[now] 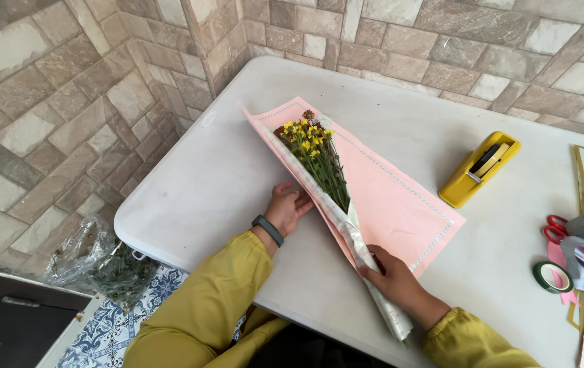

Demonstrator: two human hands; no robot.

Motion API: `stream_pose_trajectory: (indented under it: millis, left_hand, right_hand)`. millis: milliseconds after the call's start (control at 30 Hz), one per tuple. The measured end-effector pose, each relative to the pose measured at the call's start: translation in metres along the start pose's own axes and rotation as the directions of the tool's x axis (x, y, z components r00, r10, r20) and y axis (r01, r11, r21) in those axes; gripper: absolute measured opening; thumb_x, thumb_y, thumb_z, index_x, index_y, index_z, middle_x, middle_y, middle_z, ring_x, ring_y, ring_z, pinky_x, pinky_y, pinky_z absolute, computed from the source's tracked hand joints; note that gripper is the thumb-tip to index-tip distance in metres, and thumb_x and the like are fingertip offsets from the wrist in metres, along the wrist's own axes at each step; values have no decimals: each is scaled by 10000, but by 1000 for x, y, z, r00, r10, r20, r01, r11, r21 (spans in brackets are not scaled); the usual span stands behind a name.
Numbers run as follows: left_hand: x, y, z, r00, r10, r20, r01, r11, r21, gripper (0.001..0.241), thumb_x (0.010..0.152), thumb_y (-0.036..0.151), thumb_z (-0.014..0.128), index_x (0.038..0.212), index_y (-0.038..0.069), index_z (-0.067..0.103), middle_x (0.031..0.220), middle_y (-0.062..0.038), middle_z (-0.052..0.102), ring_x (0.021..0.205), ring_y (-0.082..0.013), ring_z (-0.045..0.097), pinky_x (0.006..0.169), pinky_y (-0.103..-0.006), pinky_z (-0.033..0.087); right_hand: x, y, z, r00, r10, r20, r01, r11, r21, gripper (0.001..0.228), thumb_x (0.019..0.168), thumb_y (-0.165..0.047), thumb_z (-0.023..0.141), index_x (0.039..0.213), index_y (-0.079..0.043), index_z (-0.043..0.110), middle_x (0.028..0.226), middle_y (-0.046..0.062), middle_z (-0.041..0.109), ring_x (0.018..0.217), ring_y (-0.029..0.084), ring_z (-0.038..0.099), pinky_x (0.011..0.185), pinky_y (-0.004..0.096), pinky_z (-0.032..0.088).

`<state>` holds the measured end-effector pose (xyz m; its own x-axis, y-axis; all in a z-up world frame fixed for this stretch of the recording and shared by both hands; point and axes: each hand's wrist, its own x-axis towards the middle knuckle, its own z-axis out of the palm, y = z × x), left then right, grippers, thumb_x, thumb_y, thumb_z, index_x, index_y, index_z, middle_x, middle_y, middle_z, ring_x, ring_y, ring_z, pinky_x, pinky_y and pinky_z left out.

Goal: The person wraps a bouquet of yellow and dark red flowers using pink paper, folding and taping the paper around the stems.

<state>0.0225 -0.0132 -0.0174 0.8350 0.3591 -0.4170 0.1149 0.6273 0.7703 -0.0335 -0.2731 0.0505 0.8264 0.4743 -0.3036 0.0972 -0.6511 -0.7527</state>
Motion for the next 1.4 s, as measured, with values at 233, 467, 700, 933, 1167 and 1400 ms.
stream_pose_trajectory:
  millis: [233, 467, 700, 933, 1167, 1400]
  left_hand:
    - [7, -10, 40, 997, -34, 70, 24, 989, 148, 272, 878, 338, 503, 821, 93, 402, 665, -50, 463, 517, -107, 421, 455, -213, 428]
    - [50, -36, 50, 959, -42, 282, -8, 985, 174, 437, 920, 429, 482, 1146, 56, 502, 906, -107, 575, 839, -255, 601, 763, -492, 520]
    - [-6, -2, 78, 988, 17, 155, -42, 986, 164, 674, 842, 354, 618, 1345, 50, 288, 1019, -129, 477, 885, -253, 550, 773, -471, 516]
    - [9, -8, 68, 989, 88, 121, -113, 968, 222, 685, 764, 357, 737, 1277, 59, 394, 921, -42, 440, 846, -153, 500, 718, -257, 460]
    - [10, -8, 58, 982, 138, 130, -150, 985, 88, 760, 710, 300, 811, 1201, 34, 296, 1001, -67, 392, 939, -190, 444, 807, -390, 434]
    - [-34, 14, 49, 974, 187, 129, -210, 958, 196, 775, 735, 318, 763, 1225, 26, 239, 970, -65, 380, 842, -155, 461, 664, -275, 445]
  right_hand:
    - [9, 20, -5, 1000, -7, -1, 7, 991, 134, 328, 796, -246, 551, 1111, -165, 596, 781, -20, 570, 658, 113, 446, 671, 225, 363]
    - [23, 49, -13, 995, -80, -65, 98, 935, 342, 432, 788, -192, 601, 1212, -121, 565, 970, 221, 658, 991, 316, 580, 887, 491, 435]
    - [25, 47, -21, 993, -110, -31, 113, 909, 402, 456, 799, -222, 588, 1236, -105, 537, 1036, 239, 630, 1002, 315, 569, 893, 495, 416]
    - [28, 51, -21, 993, -114, -33, 118, 900, 420, 415, 817, -191, 533, 1223, -104, 532, 903, 211, 637, 831, 289, 609, 786, 445, 479]
    - [24, 44, -23, 997, -49, -61, 70, 905, 420, 429, 821, -209, 524, 1232, -89, 521, 920, 198, 623, 804, 280, 571, 754, 425, 461]
    - [53, 79, -32, 993, -52, -108, 90, 916, 392, 424, 832, -210, 518, 1239, -91, 513, 907, 184, 610, 807, 268, 546, 743, 400, 453]
